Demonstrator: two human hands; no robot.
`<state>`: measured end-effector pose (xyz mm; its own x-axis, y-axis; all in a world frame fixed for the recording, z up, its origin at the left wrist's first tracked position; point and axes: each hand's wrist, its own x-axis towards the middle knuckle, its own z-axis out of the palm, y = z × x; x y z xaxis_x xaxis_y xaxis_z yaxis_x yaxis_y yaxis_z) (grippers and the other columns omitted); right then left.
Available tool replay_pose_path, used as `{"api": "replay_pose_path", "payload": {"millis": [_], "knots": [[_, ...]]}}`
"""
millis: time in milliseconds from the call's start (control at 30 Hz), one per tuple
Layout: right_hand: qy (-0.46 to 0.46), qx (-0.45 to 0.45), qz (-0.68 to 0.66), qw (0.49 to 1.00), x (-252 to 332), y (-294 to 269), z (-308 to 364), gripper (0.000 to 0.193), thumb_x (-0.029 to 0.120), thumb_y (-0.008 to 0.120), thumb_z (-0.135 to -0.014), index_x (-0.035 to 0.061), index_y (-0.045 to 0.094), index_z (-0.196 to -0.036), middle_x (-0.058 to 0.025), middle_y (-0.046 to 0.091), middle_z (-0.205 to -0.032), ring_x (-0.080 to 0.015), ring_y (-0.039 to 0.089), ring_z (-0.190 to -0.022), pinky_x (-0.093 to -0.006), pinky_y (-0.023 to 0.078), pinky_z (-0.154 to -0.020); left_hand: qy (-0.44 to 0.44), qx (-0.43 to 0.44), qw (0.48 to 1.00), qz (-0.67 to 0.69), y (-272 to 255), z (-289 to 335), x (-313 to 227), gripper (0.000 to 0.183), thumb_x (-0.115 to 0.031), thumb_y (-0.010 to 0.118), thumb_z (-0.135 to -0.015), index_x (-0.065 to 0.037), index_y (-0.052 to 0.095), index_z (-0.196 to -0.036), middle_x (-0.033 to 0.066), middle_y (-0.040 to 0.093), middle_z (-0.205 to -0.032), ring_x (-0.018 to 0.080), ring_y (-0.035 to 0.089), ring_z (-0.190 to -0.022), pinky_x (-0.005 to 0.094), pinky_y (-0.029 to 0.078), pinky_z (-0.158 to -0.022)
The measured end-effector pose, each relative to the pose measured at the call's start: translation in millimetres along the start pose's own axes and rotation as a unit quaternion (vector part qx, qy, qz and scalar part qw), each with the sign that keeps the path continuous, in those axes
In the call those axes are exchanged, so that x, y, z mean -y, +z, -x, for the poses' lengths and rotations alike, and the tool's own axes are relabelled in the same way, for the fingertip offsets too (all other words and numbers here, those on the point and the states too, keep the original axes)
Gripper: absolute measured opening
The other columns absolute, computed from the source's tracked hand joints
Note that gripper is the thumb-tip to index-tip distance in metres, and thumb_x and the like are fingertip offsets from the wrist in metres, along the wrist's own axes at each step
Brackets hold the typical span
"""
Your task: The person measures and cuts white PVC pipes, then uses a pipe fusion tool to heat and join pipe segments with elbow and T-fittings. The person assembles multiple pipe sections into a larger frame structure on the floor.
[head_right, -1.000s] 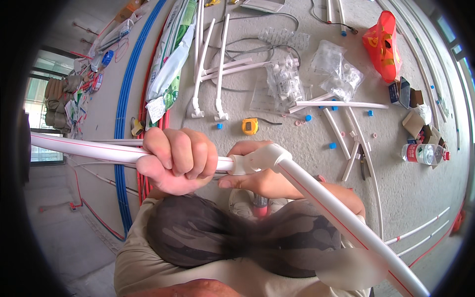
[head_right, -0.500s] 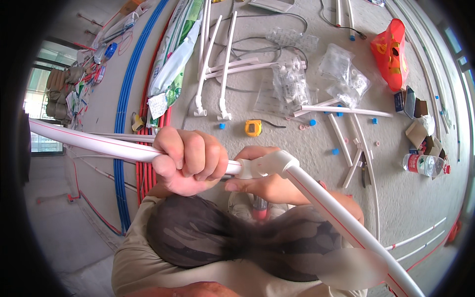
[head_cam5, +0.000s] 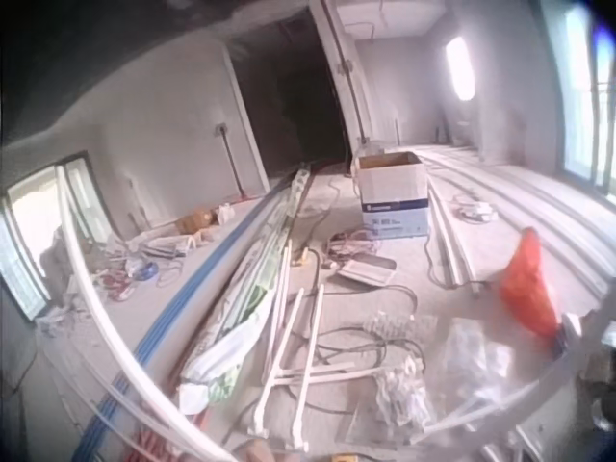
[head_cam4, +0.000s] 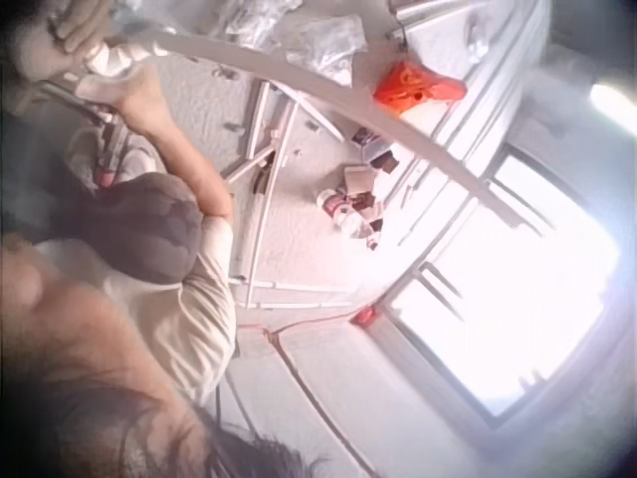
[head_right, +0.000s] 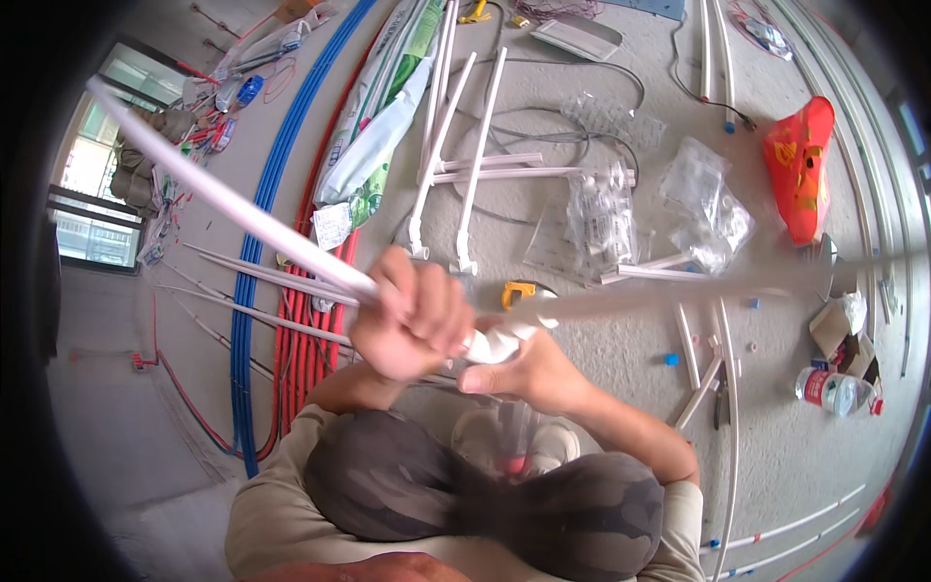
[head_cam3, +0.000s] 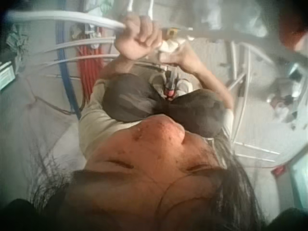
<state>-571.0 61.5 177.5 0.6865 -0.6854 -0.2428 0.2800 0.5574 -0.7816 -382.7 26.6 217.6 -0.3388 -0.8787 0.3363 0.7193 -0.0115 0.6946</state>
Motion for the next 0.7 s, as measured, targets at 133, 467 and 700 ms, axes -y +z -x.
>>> {"api": "replay_pose_path", "payload": {"millis": [133,467,700], "knots": [[-0.030,-0.076,0.055,0.995,-15,-41,-4,0.060,0.028,0.075,-0.100,0.0031,0.049,-0.148,-0.0100,0.068,-0.119,-0.0131,0.065,-0.090,-0.0294,0.054,-0.073,-0.043,-0.218,0.975,-0.029,-57,-33,-57,0.044,-0.042,0.048,-0.113,-0.017,0.042,-0.077,-0.0034,0.034,-0.060,0.0108,0.030,-0.049,0.0289,0.030,-0.044],[0.033,-0.143,0.147,0.978,-85,-81,-10,0.038,0.018,0.075,-0.100,0.0003,0.064,-0.132,-0.0034,0.072,-0.100,-0.0094,0.061,-0.086,-0.0294,0.053,-0.077,0.110,-0.291,0.870,-0.383,-139,-106,-106,0.026,-0.015,0.067,-0.103,-0.009,0.047,-0.087,0.0005,0.044,-0.067,0.0123,0.043,-0.055,0.0287,0.037,-0.050],[0.038,-0.155,0.226,0.961,-97,-94,-8,0.035,0.015,0.075,-0.098,0.0007,0.066,-0.130,-0.0073,0.074,-0.102,-0.0117,0.063,-0.083,-0.0306,0.054,-0.075,0.213,-0.066,0.888,-0.403,-162,-102,-109,0.023,-0.012,0.057,-0.105,-0.008,0.046,-0.086,0.0020,0.041,-0.066,0.0140,0.040,-0.056,0.0298,0.036,-0.051]]}}
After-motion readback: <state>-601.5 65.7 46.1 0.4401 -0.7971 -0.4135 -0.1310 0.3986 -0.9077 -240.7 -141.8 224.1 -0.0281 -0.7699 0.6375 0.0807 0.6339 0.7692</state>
